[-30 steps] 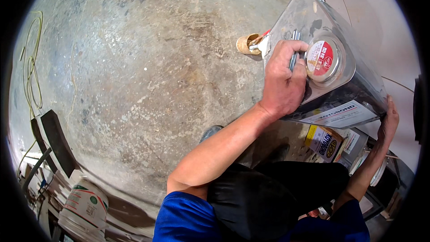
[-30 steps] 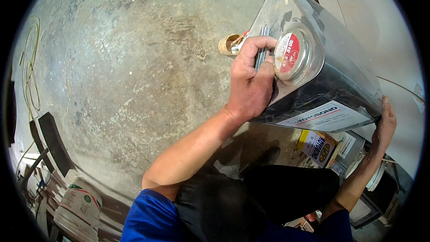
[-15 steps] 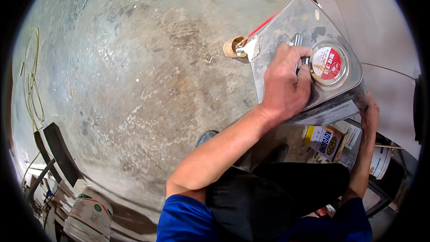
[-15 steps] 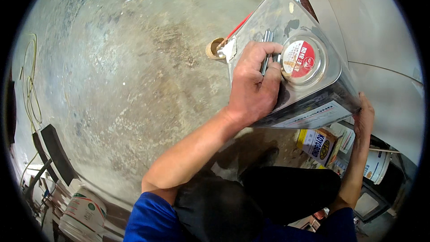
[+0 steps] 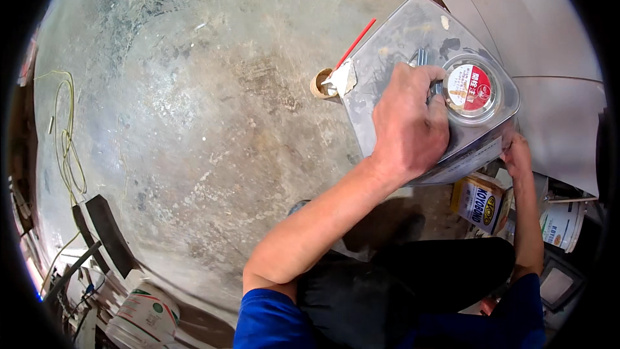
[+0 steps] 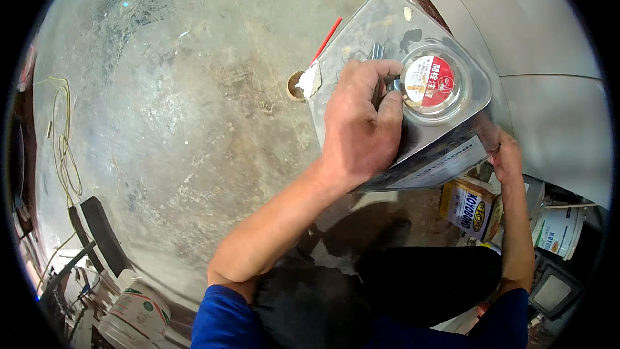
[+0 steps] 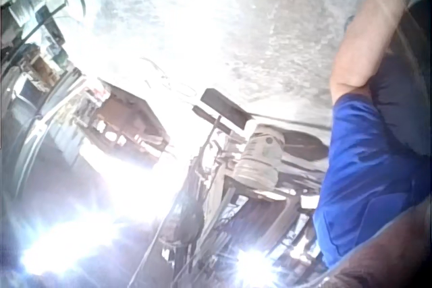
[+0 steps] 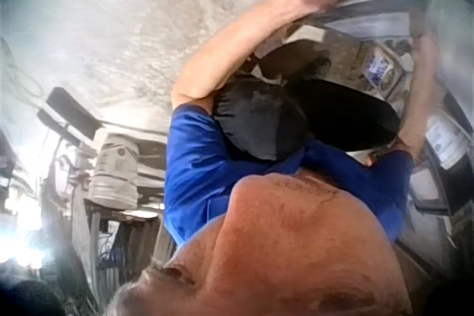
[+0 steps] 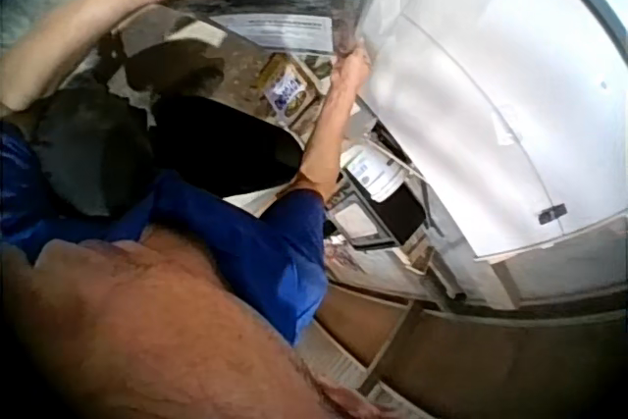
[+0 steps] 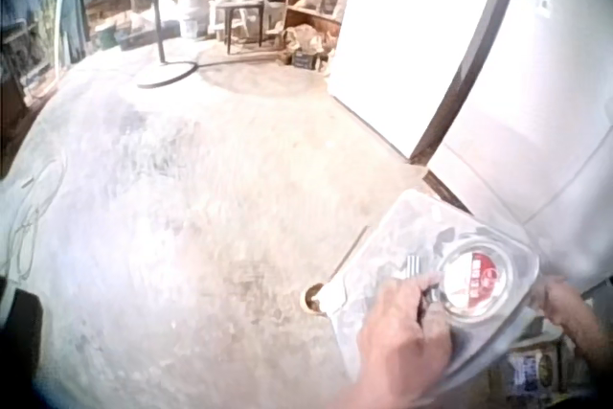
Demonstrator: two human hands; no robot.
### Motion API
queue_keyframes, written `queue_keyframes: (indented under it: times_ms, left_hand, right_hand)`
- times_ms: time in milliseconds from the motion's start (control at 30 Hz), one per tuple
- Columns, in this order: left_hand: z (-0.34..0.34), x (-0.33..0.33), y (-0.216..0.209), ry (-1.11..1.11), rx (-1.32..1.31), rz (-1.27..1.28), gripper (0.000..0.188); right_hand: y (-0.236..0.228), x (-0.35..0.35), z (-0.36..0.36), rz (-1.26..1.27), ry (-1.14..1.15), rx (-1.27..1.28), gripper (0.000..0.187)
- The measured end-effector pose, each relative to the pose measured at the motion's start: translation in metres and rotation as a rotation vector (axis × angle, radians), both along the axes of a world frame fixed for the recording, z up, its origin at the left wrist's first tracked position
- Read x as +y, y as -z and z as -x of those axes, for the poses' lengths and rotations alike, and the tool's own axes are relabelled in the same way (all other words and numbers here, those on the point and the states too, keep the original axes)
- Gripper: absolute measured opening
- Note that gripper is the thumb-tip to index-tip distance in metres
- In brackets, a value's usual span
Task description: The person mixes a liquid from a container into a small cup using a brush, then walks to a palette of wooden chair legs and applies the mixture to the pre-drilled holes using the brush.
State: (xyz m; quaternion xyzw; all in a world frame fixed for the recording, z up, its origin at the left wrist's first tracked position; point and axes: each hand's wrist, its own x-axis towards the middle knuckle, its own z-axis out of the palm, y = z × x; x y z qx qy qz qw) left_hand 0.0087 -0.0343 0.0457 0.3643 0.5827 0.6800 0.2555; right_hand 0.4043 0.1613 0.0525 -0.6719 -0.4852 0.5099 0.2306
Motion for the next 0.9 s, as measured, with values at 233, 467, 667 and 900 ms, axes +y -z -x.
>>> queue_keyframes:
  times_ms: [233,467,667,900]
  left_hand:
    - [-0.016,0.001,-0.018,0.048,0.051,-0.018,0.03]
    - [-0.026,0.009,-0.04,0.085,0.084,0.045,0.024]
    - [-0.033,0.012,-0.058,0.119,0.138,0.03,0.019]
    - [-0.041,0.021,-0.068,0.18,0.178,0.015,0.019]
  right_hand:
    - [0.015,0.002,-0.007,0.03,0.05,0.033,0.017]
    - [0.035,-0.008,-0.001,0.071,0.143,0.078,0.012]
    - [0.065,-0.002,-0.013,0.169,0.208,0.247,0.022]
    - [0.095,-0.002,-0.029,0.197,0.077,0.249,0.031]
